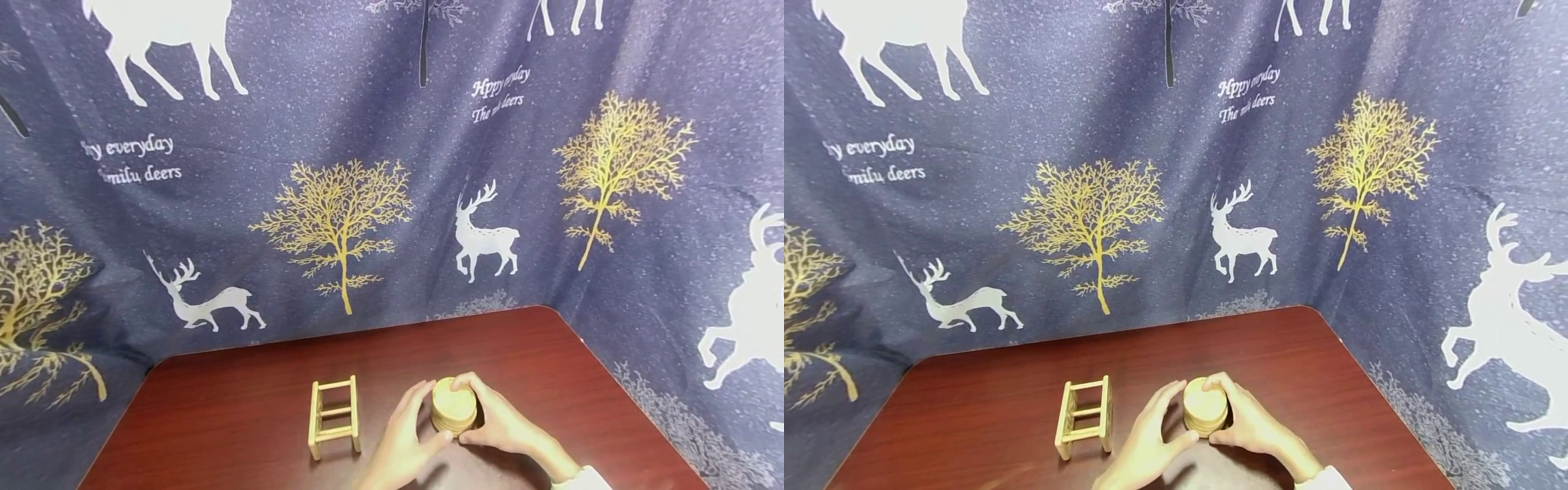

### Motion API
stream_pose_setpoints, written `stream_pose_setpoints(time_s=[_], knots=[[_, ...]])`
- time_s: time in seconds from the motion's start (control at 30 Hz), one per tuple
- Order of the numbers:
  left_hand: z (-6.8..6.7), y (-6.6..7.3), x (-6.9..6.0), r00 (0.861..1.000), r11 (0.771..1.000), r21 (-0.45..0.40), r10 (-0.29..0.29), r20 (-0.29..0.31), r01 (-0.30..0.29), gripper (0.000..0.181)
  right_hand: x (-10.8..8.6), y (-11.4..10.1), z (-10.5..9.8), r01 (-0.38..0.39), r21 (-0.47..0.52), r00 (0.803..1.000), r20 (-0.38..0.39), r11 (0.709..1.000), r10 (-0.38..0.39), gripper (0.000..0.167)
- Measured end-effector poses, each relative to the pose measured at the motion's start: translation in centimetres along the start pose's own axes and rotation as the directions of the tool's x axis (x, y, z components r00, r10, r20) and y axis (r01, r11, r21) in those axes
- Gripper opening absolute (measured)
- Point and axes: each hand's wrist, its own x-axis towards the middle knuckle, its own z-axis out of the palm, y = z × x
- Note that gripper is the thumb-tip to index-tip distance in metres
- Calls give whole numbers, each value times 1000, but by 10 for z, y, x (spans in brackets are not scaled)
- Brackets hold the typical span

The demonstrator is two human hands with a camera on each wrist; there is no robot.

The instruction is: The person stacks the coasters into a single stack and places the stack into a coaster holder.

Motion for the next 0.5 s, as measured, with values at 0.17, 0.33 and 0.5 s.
stream_pose_setpoints(time_s=[0.17, 0.33, 0.5], knots=[[5, -2, 3, 1000, 1000, -1, -2, 6, 2, 75, -1, 0, 0, -16, -2, 1000, -1, 1000, 16, 88], [8, -3, 7, 1000, 999, -33, -8, 12, 9, 73, 0, 1, 3, 10, -21, 1000, -23, 1000, -10, 89], [8, -2, 8, 997, 997, -36, -62, 39, 64, 72, 0, 1, 4, 18, -15, 999, -27, 1000, -18, 88]])
